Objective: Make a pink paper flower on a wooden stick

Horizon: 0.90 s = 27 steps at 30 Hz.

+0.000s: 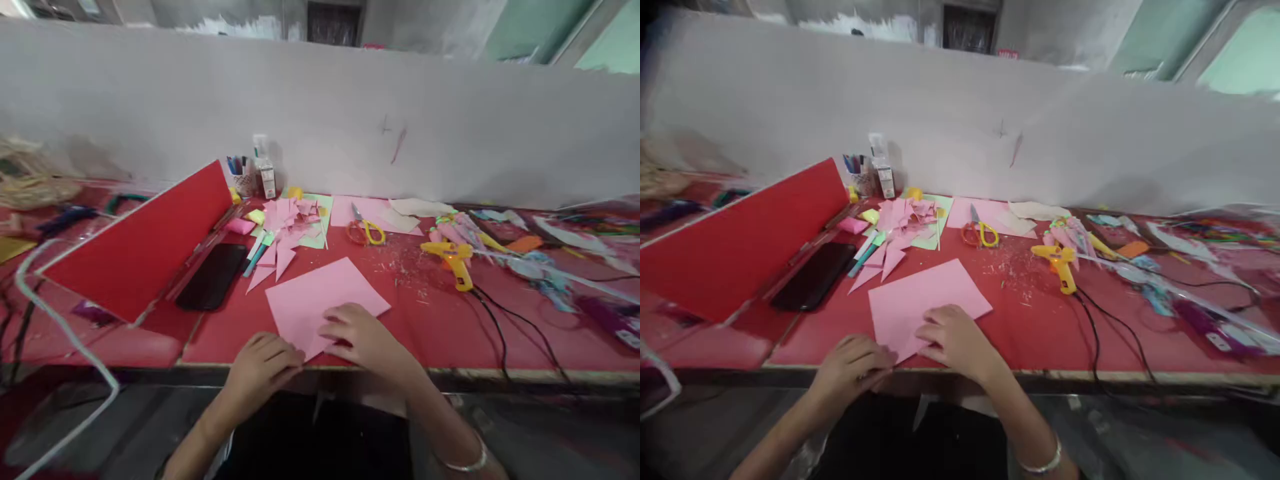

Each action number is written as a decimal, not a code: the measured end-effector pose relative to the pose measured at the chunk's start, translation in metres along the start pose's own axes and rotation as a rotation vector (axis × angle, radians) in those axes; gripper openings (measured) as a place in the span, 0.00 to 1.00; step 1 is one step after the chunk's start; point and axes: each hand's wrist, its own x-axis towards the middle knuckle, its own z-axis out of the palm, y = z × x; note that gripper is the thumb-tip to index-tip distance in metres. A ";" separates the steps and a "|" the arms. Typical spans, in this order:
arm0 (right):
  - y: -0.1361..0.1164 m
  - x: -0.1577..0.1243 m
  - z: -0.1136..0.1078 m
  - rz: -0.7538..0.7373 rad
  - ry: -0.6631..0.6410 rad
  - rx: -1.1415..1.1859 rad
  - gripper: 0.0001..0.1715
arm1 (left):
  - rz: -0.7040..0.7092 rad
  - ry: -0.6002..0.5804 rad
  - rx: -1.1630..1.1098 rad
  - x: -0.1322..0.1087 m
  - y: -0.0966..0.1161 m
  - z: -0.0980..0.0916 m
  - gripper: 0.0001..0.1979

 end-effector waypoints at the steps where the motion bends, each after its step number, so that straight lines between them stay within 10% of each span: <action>1: -0.001 0.000 0.000 -0.027 0.011 -0.006 0.06 | -0.040 0.010 -0.046 0.002 0.001 -0.001 0.14; 10: -0.013 0.014 -0.017 -0.130 0.525 -0.269 0.09 | -0.018 0.118 -0.133 0.054 0.004 -0.012 0.12; 16: -0.005 0.030 -0.038 -0.145 0.554 -0.395 0.11 | 0.288 -0.046 0.238 0.084 0.002 -0.020 0.18; 27: 0.026 0.007 -0.070 -0.151 0.539 -0.493 0.10 | 0.331 0.053 0.282 0.087 -0.017 -0.055 0.17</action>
